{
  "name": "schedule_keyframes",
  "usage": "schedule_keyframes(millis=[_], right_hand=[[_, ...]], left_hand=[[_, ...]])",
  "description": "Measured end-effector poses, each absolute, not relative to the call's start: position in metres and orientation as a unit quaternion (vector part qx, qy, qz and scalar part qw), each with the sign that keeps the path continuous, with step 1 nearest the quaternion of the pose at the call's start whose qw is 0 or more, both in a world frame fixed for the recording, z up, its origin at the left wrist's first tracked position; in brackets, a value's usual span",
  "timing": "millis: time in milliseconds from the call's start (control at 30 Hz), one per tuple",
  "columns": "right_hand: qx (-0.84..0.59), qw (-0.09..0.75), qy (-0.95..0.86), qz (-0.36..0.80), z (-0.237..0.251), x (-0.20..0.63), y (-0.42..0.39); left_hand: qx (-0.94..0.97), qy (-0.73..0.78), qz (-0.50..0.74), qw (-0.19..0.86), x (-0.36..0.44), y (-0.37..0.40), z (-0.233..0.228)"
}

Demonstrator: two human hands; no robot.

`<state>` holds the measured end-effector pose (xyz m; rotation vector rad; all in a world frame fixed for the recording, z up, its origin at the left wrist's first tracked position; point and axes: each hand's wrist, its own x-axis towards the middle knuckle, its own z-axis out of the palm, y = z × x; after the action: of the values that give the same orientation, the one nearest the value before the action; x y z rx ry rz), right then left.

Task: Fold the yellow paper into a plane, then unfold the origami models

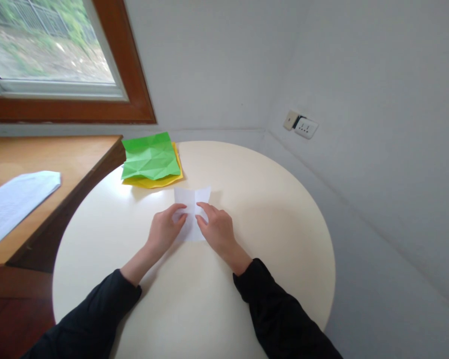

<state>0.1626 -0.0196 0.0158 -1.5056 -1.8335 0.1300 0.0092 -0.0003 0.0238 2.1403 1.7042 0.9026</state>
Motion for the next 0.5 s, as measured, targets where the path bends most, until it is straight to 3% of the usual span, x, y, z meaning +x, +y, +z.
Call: schedule_keyframes(millis=[233, 500], right_hand=[[-0.628, 0.348, -0.695, 0.04, 0.016, 0.161, -0.019], [-0.652, 0.322, -0.686, 0.035, 0.006, 0.166, -0.012]], left_hand=[[0.771, 0.572, 0.28, 0.005, 0.011, -0.003, 0.023], [0.779, 0.577, 0.244, -0.002, 0.012, -0.002, 0.019]])
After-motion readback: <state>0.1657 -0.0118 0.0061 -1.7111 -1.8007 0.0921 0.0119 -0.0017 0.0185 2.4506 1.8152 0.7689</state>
